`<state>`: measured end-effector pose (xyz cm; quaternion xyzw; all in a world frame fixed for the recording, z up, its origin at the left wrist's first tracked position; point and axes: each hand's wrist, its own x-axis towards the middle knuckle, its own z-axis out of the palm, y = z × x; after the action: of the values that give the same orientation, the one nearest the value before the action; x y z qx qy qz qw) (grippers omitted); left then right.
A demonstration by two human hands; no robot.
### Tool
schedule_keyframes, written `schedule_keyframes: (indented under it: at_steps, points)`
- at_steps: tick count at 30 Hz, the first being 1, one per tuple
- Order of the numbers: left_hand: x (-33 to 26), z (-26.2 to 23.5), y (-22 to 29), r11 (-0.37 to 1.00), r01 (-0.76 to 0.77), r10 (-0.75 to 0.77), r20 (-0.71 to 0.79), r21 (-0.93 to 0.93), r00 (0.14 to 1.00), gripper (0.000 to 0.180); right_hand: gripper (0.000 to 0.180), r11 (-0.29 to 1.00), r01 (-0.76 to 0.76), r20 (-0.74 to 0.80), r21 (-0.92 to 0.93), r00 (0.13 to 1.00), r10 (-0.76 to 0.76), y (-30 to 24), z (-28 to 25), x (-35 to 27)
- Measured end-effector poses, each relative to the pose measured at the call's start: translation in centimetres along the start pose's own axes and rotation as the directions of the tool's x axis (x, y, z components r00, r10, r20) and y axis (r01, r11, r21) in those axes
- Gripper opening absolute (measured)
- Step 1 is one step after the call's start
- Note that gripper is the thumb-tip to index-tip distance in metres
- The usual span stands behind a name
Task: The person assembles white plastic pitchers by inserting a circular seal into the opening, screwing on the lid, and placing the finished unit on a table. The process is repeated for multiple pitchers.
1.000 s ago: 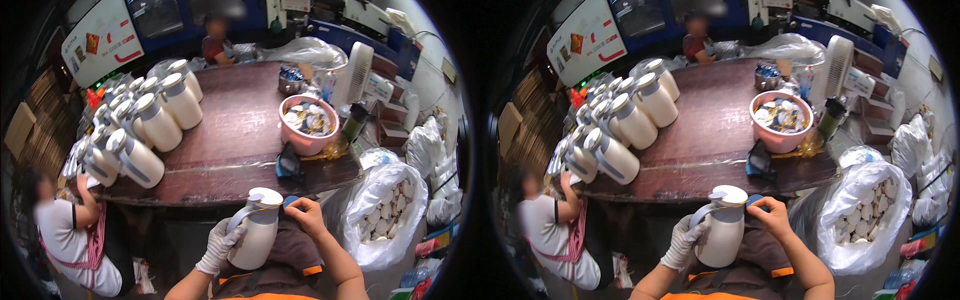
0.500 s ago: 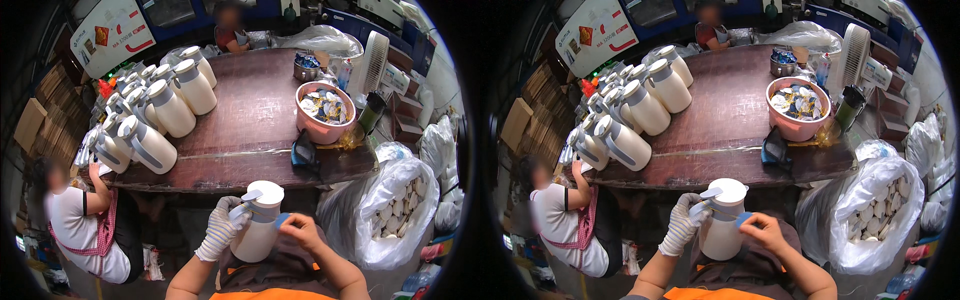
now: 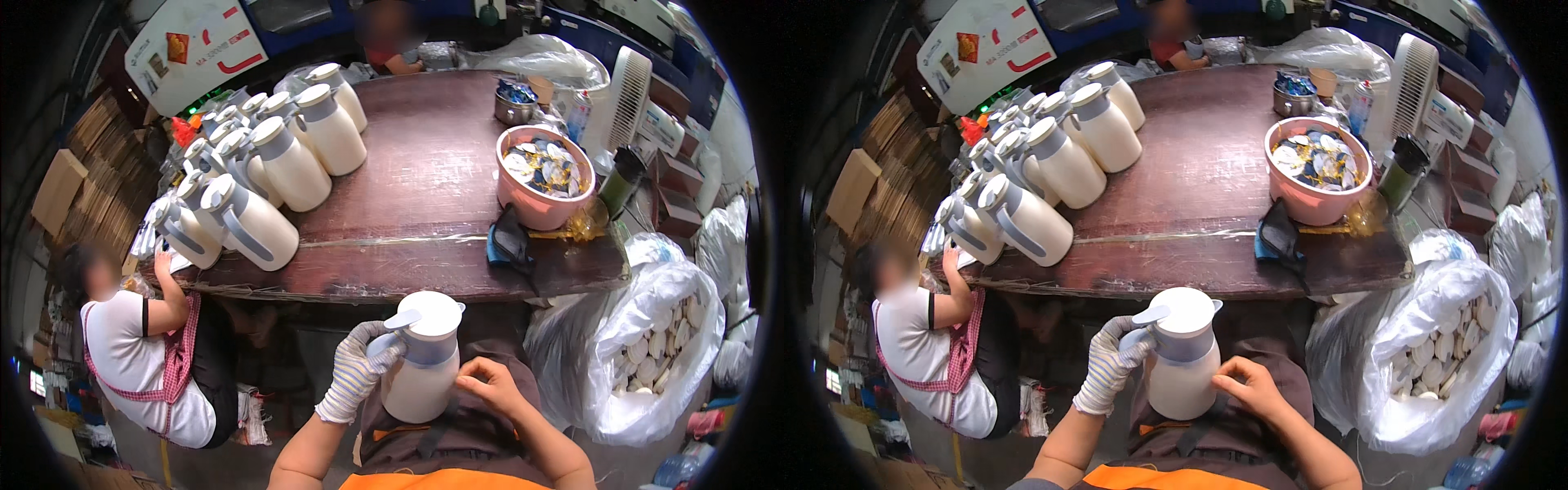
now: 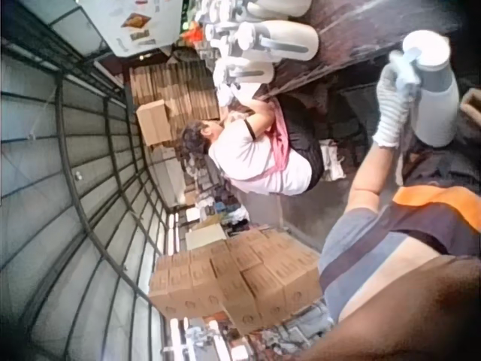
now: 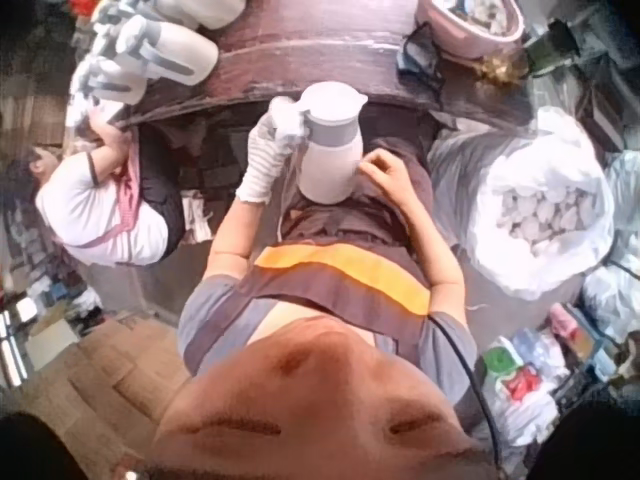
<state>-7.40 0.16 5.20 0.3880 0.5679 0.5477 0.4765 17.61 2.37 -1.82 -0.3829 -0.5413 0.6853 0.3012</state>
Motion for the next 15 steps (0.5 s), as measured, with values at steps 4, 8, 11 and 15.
schedule_keyframes:
  at_steps: [4,8,11,15]
  points:
    - [0.6,-1.1,2.8,0.982,-0.178,0.169,-0.121,-0.068,0.978,0.038,0.017,0.995,-0.054,-0.085,-0.090,0.995,0.046,2.2,-1.1,-0.7]
    - [3.7,-3.0,6.7,0.843,-0.516,0.451,-0.325,-0.149,0.831,0.032,0.016,0.996,-0.090,-0.112,-0.030,0.990,0.086,2.8,-1.2,-0.9]
    - [8.5,-6.5,6.0,0.740,-0.669,0.631,-0.412,0.066,0.657,0.040,0.016,0.995,-0.053,-0.081,-0.080,0.996,0.046,2.9,-0.2,-0.2]
    - [16.8,-11.3,3.7,0.622,-0.562,0.779,-0.358,0.545,0.514,0.043,0.021,0.957,-0.049,-0.067,-0.287,0.997,0.031,4.3,0.8,0.2]
